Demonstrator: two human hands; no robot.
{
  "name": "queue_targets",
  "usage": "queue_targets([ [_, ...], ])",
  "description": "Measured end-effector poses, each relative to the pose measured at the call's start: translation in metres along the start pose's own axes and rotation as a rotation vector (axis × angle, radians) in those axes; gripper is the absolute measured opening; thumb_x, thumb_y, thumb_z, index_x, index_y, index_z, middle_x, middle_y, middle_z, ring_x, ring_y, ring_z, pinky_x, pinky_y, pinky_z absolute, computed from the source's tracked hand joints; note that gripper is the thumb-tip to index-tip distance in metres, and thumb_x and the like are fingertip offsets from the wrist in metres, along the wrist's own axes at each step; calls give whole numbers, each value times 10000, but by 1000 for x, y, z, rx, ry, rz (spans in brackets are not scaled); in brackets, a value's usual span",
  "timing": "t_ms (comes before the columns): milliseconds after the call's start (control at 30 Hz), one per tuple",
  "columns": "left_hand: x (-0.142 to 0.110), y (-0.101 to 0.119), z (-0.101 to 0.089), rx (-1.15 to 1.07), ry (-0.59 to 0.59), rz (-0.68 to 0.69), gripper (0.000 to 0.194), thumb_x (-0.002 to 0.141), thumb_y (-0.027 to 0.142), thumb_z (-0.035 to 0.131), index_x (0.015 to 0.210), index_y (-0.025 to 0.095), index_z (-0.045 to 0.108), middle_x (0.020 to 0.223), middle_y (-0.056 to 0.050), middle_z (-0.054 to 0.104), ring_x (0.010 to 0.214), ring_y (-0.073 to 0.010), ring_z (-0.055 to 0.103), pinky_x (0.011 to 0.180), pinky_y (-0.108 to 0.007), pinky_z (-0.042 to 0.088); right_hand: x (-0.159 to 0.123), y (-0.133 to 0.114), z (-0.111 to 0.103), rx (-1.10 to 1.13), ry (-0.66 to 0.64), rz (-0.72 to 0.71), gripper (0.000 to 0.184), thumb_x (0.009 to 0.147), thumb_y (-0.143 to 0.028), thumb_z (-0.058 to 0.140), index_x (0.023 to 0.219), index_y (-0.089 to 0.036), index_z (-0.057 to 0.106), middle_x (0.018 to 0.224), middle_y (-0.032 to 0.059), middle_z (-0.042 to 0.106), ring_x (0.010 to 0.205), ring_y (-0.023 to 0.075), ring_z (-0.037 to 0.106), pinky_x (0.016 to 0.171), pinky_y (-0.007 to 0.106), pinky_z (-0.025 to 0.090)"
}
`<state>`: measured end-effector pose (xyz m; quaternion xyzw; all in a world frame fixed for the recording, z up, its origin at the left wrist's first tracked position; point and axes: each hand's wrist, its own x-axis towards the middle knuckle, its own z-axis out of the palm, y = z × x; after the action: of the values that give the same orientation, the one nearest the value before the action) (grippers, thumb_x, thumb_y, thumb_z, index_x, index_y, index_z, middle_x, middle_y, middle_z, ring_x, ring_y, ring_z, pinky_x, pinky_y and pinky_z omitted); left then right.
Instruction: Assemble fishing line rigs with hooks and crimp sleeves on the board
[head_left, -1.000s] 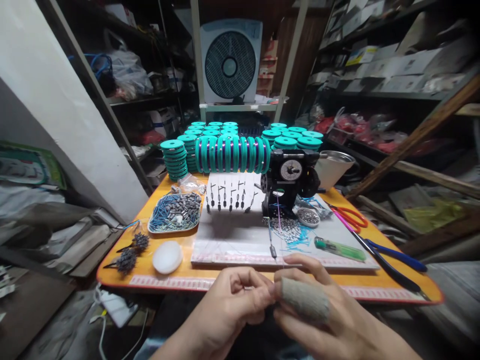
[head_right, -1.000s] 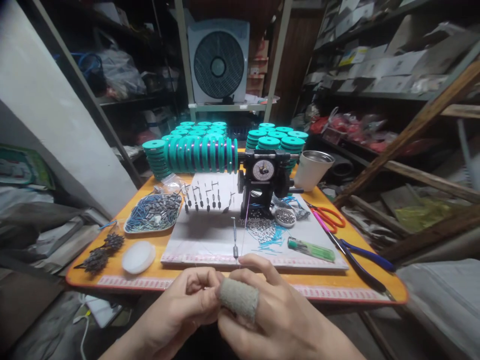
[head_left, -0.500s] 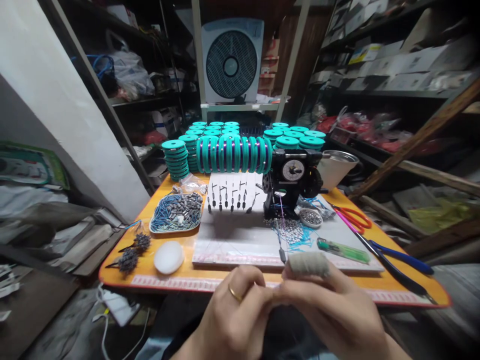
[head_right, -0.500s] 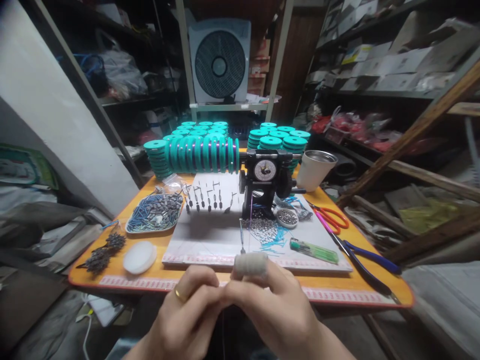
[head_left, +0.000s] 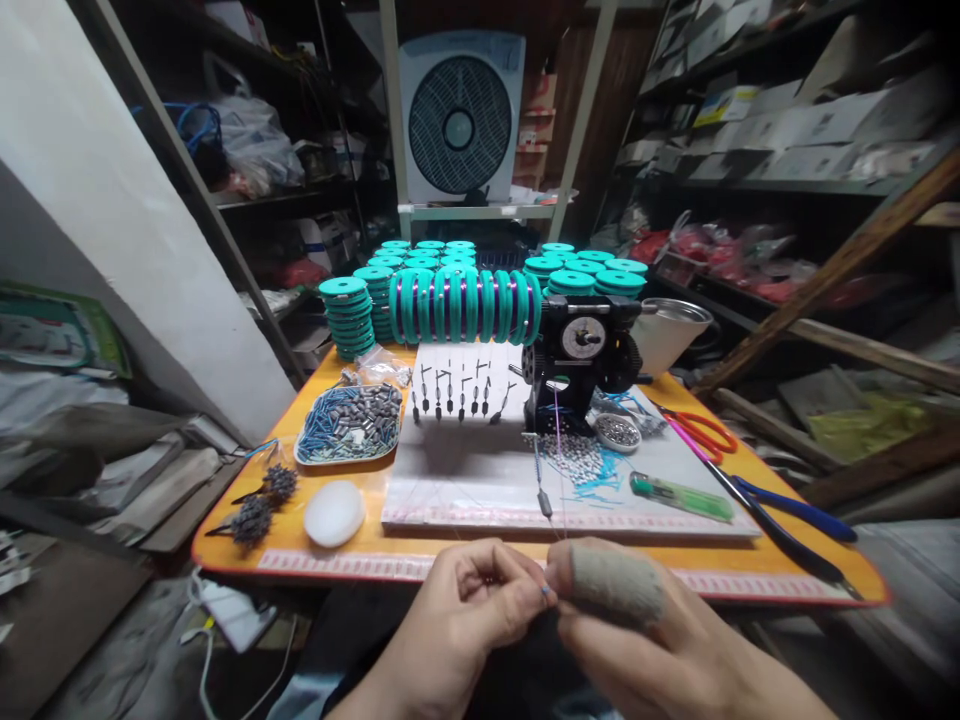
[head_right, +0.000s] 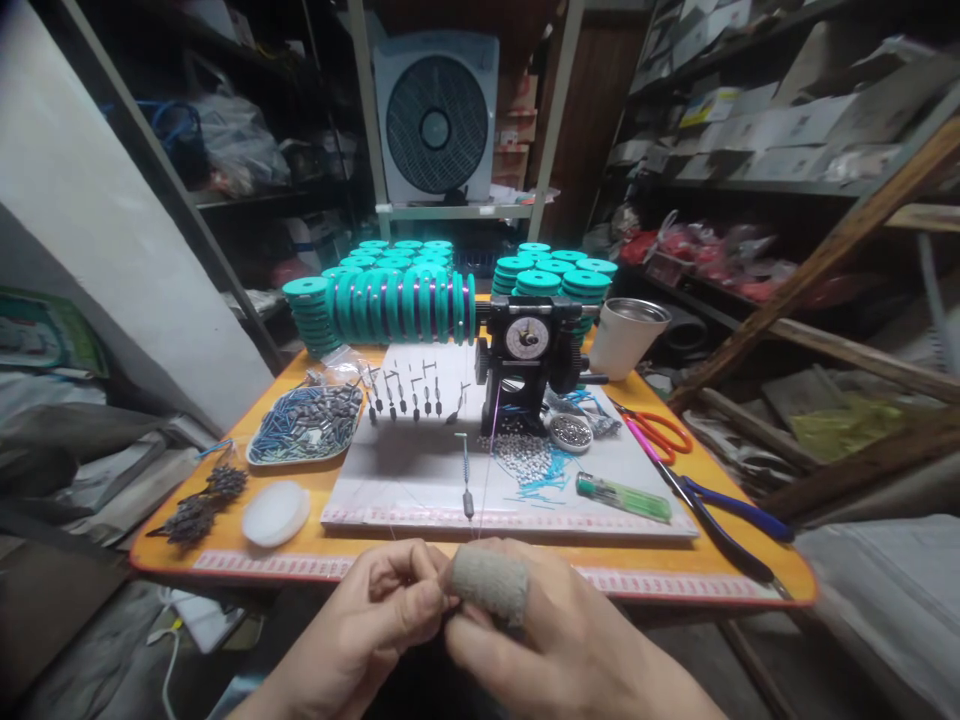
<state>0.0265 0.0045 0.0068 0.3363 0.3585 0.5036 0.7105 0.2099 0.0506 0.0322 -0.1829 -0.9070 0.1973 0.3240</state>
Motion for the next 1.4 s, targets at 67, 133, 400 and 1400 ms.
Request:
queue_targets([
  [67, 1, -2, -1, -77, -24, -57, 401, 701, 456, 832, 689, 126, 603, 677, -18, 539, 602, -96, 443, 578, -219, 318, 2, -3, 1, 18, -49, 102, 138, 857, -66, 573, 816, -190, 526, 671, -28, 575, 568, 84, 560, 502, 138, 474],
  [133, 2, -2, -1, -19, -47, -17, 396, 740, 453, 802, 679, 127, 586, 692, -25, 535, 636, -108, 464, 602, -220, 342, 2, -3, 3, 58, -46, 113, 79, 870, -121, 628, 842, -178, 581, 710, -6, 620, 596, 95, 592, 497, 143, 479],
  [400, 5, -14, -6, 1219, 127, 1224, 198, 883, 7, 490, 937, 114, 648, 847, -76, 543, 741, -159, 576, 619, -239, 491, 12, 2, 11, 95, 287, 98, 171, 924, -106, 567, 896, -212, 698, 843, 34, 594, 624, 89, 628, 519, 149, 523],
  [1400, 0, -11, -2, 932, 43, 878, 135, 847, 49, 567, 763, 151, 592, 808, -78, 669, 723, -171, 636, 627, -259, 479, 9, 6, 6, -24, 287, 34, 234, 896, -36, 533, 1042, -196, 624, 922, 56, 637, 802, 121, 644, 706, 187, 546],
])
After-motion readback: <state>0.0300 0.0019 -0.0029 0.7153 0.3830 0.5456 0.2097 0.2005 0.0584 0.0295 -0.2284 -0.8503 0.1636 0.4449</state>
